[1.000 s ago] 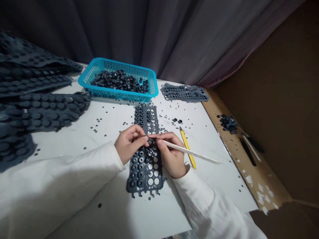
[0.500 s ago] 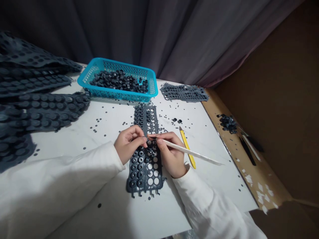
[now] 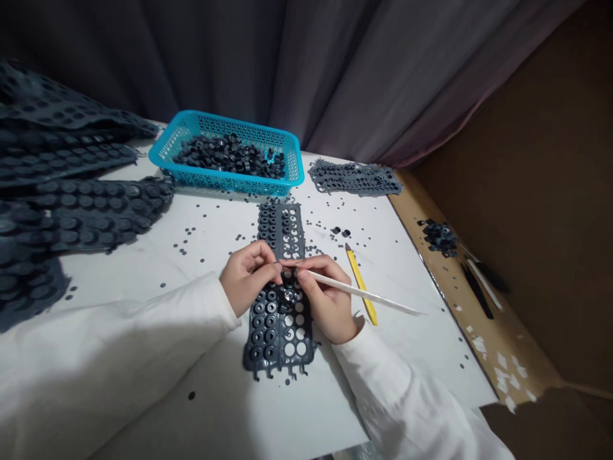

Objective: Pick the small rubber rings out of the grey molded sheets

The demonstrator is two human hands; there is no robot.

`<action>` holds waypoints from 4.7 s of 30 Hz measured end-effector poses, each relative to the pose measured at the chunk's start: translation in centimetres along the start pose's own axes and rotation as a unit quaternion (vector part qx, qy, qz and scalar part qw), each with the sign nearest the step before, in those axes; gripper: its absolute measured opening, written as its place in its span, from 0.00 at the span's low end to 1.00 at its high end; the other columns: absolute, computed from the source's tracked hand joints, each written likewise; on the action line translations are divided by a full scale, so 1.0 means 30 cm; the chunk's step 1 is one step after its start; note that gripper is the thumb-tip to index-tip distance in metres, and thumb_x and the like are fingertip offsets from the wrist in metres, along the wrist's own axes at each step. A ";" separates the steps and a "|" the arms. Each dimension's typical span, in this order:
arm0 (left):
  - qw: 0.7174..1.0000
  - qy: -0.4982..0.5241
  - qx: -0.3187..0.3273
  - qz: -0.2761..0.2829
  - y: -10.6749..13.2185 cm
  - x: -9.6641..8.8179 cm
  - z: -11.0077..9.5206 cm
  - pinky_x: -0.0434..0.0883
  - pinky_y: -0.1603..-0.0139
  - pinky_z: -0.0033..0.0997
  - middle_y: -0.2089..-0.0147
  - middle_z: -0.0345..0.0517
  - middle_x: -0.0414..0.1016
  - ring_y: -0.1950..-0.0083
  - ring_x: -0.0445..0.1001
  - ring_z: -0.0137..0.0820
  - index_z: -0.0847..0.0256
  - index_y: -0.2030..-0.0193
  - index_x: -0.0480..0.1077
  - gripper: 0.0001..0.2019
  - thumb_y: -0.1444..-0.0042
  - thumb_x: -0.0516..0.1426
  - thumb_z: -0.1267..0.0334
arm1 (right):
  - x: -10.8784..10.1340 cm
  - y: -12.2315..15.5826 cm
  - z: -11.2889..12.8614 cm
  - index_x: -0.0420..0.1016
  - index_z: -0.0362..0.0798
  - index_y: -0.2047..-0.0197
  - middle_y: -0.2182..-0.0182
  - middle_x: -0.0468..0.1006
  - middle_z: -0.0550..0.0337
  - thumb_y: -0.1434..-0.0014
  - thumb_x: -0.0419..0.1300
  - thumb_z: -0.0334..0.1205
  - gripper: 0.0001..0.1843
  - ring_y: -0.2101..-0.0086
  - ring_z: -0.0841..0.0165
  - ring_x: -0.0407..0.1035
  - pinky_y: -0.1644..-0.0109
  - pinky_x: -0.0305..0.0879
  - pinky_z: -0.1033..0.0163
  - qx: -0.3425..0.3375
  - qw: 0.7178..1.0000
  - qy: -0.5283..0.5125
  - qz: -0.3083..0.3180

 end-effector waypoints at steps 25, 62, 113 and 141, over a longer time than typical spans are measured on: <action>1.000 -0.005 -0.001 0.003 -0.003 0.002 0.001 0.64 0.68 0.25 0.81 0.34 0.71 0.76 0.69 0.24 0.60 0.77 0.63 0.07 0.51 0.57 0.66 | -0.006 0.004 0.006 0.73 0.53 0.61 0.63 0.82 0.63 0.41 0.59 0.35 0.05 0.62 0.69 0.76 0.58 0.71 0.63 -0.030 0.997 0.075 -0.005; 1.000 -0.025 -0.008 0.002 0.001 -0.001 -0.003 0.61 0.70 0.27 0.77 0.39 0.74 0.74 0.70 0.28 0.61 0.71 0.67 0.08 0.50 0.60 0.59 | -0.007 -0.016 -0.025 0.72 0.51 0.65 0.64 0.81 0.61 0.42 0.61 0.40 0.03 0.59 0.66 0.75 0.51 0.69 0.56 0.031 0.995 -0.089 -0.040; 0.998 0.048 -0.027 -0.022 -0.003 0.005 0.000 0.68 0.64 0.29 0.69 0.44 0.79 0.63 0.77 0.34 0.60 0.62 0.67 0.17 0.54 0.65 0.55 | -0.046 -0.027 -0.019 0.72 0.52 0.63 0.76 0.75 0.68 0.46 0.64 0.42 0.08 0.72 0.71 0.70 0.66 0.66 0.65 0.070 0.990 -0.052 -0.108; 0.999 -0.012 0.024 -0.034 0.001 0.001 0.010 0.60 0.70 0.25 0.68 0.39 0.79 0.72 0.68 0.25 0.59 0.58 0.65 0.13 0.49 0.62 0.62 | -0.019 -0.026 0.001 0.75 0.51 0.67 0.61 0.81 0.61 0.44 0.63 0.34 0.02 0.57 0.67 0.75 0.50 0.69 0.58 0.030 0.997 -0.059 -0.035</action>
Point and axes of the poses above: each hand's wrist, its own y-axis away from the middle knuckle, its own x-axis out of the palm, z = x × y, the point moved 5 cm from there along -y, towards the middle knuckle
